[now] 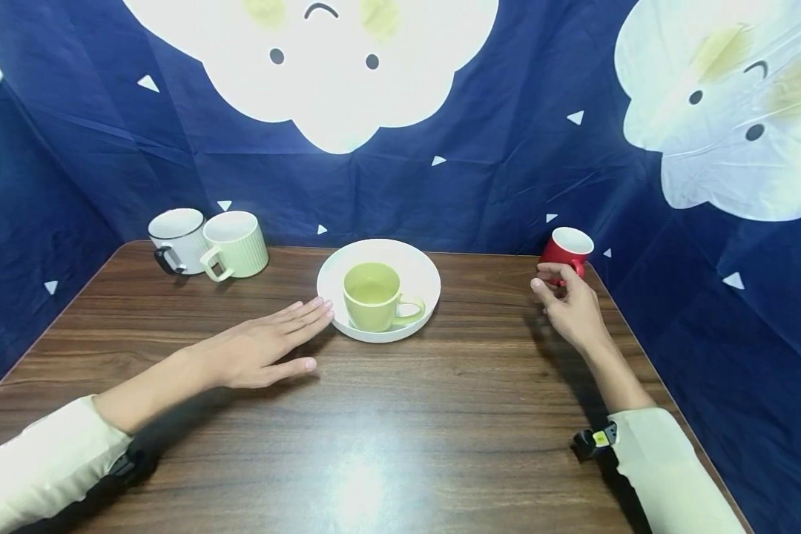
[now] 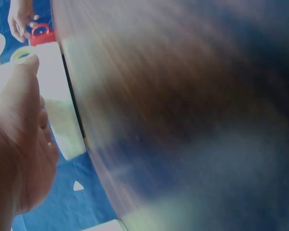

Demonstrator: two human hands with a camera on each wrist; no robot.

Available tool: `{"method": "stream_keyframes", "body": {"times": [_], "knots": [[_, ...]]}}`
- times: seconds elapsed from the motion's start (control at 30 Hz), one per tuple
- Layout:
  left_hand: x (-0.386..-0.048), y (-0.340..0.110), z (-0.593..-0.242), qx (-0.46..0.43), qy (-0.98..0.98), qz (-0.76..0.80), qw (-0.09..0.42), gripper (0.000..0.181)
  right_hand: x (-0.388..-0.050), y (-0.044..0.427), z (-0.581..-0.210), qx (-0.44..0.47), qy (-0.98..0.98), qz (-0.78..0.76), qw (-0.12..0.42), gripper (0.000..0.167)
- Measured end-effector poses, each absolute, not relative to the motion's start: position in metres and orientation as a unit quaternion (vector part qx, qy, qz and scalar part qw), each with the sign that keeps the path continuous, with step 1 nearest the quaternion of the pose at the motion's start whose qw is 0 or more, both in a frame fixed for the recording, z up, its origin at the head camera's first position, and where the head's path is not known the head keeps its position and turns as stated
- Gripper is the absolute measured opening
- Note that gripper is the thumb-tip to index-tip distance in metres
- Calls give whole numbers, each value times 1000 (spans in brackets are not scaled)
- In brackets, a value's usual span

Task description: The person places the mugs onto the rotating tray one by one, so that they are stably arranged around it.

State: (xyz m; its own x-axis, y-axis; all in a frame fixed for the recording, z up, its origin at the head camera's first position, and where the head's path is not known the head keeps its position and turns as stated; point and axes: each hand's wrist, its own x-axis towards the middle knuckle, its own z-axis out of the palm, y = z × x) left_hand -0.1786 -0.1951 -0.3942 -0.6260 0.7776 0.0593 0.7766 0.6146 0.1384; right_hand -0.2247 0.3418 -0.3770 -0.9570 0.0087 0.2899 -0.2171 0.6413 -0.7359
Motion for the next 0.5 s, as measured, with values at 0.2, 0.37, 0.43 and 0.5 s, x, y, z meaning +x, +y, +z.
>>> {"method": "stream_keyframes", "body": {"times": [0.2,0.37,0.43,0.5], "knots": [[-176,-193,-396,430,900,69,0,82,-228,350,-378,49,-898,406,162,44],[-178,-195,-397,427,901,74,3,82,-229,360,-382,26,-898,405,168,45],[-180,-196,-397,424,902,77,7,82,-230,364,-383,17,-896,408,171,45],[-182,-198,-397,421,904,80,11,82,-231,367,-385,11,-894,412,176,44]]}}
